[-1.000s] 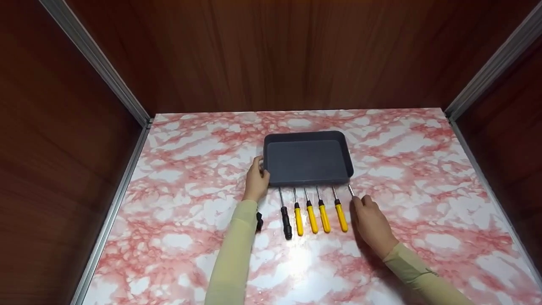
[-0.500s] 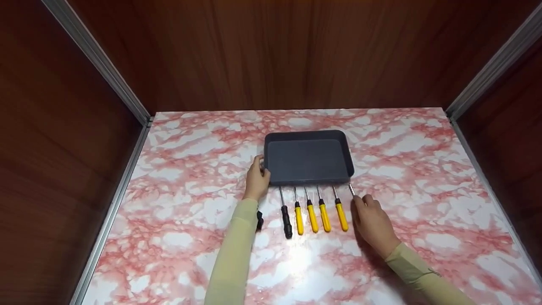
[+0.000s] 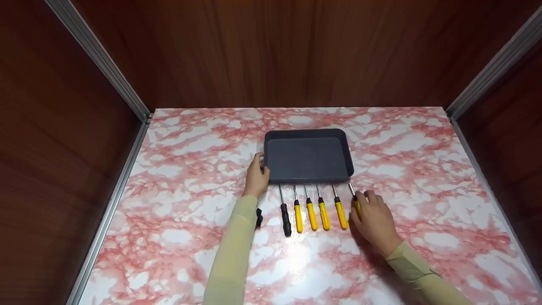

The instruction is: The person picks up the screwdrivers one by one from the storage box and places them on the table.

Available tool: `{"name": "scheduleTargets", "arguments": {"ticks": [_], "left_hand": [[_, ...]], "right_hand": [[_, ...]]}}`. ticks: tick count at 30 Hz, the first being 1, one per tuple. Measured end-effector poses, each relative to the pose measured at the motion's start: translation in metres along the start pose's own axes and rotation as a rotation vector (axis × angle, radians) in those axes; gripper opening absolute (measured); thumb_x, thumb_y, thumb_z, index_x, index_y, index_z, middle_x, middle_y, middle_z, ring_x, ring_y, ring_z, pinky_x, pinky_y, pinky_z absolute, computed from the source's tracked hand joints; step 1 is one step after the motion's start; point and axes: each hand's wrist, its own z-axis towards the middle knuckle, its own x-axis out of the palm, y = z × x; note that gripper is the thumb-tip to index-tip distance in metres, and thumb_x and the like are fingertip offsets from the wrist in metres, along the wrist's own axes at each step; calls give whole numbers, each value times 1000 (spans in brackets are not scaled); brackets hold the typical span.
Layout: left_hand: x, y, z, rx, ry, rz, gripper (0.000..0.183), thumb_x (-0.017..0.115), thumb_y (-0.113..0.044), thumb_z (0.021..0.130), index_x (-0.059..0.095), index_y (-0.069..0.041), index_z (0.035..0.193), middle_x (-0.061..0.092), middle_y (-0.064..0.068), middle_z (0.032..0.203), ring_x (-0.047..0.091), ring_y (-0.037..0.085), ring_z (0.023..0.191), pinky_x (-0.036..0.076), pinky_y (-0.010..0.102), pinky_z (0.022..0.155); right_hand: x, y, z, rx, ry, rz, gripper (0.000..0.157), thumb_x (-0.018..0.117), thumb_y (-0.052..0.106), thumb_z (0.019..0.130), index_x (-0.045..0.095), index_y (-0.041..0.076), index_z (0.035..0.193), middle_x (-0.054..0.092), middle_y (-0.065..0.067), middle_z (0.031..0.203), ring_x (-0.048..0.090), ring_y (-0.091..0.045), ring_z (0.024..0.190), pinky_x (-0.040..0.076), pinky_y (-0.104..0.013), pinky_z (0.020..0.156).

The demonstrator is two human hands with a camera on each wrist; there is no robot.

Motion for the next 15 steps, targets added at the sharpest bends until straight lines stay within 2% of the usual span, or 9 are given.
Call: {"name": "scheduleTargets", "arguments": {"ticks": [5, 8, 15], "left_hand": [[1, 1, 1, -5, -6, -19, 42, 43, -4, 89, 38, -11, 130, 54, 11, 100, 51, 17, 78, 42, 32, 67], [0, 1, 1, -4, -11, -22, 42, 43, -4, 89, 38, -11, 130, 54, 13, 101, 51, 18, 79, 42, 33, 68], [-2, 2, 0, -11, -1, 24, 42, 44, -8, 91, 36, -11, 132, 51, 11, 109, 50, 18, 87, 42, 34, 73]], "right_hand": [[-2, 1, 1, 18, 4, 21, 43, 60, 23, 77, 53, 1, 114, 47, -17, 100, 48, -36, 81, 41, -48, 64], [-2, 2, 1, 23, 1, 35, 45, 60, 23, 78, 52, 0, 116, 48, -19, 104, 49, -35, 87, 42, -48, 67], [0, 3, 1, 4, -29, 55, 49, 60, 23, 77, 51, -2, 118, 48, -24, 113, 47, -38, 100, 39, -50, 80]]}}
